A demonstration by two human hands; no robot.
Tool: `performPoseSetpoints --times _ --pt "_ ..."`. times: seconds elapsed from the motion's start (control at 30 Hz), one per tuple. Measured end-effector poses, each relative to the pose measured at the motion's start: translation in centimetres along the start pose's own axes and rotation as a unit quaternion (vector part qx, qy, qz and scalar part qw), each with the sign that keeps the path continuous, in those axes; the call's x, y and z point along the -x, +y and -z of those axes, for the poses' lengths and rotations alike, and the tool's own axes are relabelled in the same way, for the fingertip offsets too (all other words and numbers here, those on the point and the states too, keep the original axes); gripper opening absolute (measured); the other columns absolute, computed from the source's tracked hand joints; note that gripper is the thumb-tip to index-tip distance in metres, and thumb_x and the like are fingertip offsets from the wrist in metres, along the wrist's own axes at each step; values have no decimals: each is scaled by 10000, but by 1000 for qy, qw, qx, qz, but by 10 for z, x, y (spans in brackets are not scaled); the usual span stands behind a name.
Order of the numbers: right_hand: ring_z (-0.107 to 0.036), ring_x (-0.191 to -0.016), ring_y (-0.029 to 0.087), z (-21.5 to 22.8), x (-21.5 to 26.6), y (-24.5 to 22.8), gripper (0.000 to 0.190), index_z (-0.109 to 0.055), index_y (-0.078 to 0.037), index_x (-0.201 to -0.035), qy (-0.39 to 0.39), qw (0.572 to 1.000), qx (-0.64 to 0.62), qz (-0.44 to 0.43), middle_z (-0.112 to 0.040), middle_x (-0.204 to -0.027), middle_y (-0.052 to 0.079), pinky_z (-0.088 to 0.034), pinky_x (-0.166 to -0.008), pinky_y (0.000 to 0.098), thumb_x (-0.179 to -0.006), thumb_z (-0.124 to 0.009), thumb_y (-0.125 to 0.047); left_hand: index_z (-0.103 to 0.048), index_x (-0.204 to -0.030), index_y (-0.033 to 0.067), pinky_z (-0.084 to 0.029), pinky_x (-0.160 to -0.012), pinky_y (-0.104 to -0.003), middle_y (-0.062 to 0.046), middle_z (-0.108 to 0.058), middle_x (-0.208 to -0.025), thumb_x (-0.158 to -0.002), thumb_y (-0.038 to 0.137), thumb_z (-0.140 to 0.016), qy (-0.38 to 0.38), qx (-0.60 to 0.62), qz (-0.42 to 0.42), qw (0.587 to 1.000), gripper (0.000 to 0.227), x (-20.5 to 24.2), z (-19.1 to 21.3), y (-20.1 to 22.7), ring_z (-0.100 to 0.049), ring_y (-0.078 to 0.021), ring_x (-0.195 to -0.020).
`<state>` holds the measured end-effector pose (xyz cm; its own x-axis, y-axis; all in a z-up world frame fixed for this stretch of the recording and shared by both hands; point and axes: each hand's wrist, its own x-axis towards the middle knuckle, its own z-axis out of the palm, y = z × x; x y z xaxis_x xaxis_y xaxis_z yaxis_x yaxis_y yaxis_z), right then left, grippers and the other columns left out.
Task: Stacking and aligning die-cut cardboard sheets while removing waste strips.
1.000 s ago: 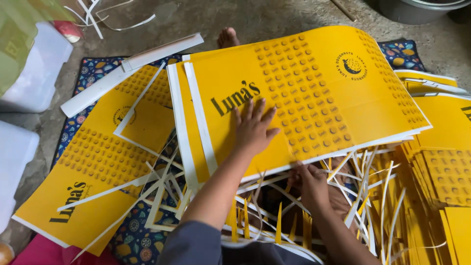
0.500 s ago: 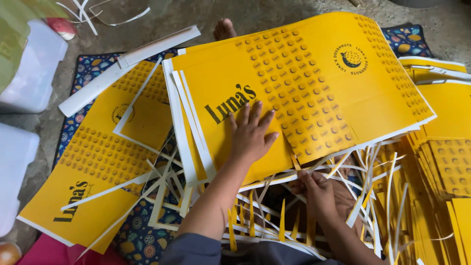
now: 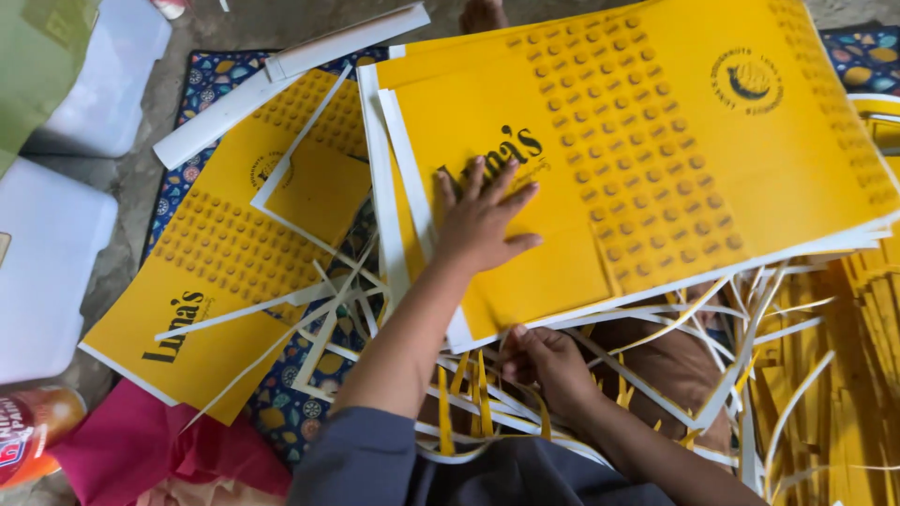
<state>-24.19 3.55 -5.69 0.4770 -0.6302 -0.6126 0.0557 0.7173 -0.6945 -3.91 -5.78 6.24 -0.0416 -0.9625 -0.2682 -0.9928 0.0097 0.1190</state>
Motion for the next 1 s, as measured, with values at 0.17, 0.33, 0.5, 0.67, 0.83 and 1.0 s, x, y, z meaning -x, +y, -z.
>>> performPoseSetpoints --times 0.17,0.33,0.5,0.67,0.83,1.0 --pt "-696 -514 278 20 -23 26 357 -674 45 -802 136 980 -40 138 -675 -659 183 -622 -504 418 -999 -710 -250 -403 -1576 356 -4 -1104 -840 -61 -173 -1718 -933 779 -371 101 51 -6 994 770 -13 -18 5 -74 -450 -1564" --pt "-697 -597 312 36 -20 -1 354 -610 51 -963 169 963 -32 208 -640 -780 194 -638 -531 466 -1075 -616 -285 -344 -1606 346 -13 -1091 -848 -71 -132 -1726 -977 710 -346 97 35 4 995 727 -20 -14 16 -64 -466 -1561" --pt "-723 -618 325 48 -29 16 382 -638 70 -866 167 963 42 207 -688 -771 238 -637 -541 475 -1053 -661 -262 -321 -1616 338 -10 -1078 -857 -81 -106 -1730 -987 689 -340 85 36 9 996 721 -23 -16 15 -54 -478 -1560" --pt "-728 -587 332 53 -24 29 343 -651 53 -824 175 956 23 233 -704 -749 256 -607 -480 430 -1031 -695 -217 -308 -1623 343 -2 -1069 -857 -77 -98 -1732 -986 684 -347 86 38 9 996 724 -25 -17 15 -45 -487 -1559" --pt "-728 -590 325 32 -19 20 332 -647 44 -844 127 970 -15 207 -666 -701 212 -632 -544 435 -1071 -599 -193 -309 -1624 333 -15 -1076 -851 -86 -112 -1730 -992 690 -333 91 33 9 995 726 -23 -17 17 -55 -489 -1556" --pt "-739 -584 296 -4 -7 15 232 -658 57 -823 71 989 14 131 -684 -681 183 -623 -531 381 -981 -685 -110 -290 -1630 330 -19 -1083 -846 -87 -111 -1731 -999 692 -312 90 24 11 996 728 -22 -16 18 -57 -487 -1559"
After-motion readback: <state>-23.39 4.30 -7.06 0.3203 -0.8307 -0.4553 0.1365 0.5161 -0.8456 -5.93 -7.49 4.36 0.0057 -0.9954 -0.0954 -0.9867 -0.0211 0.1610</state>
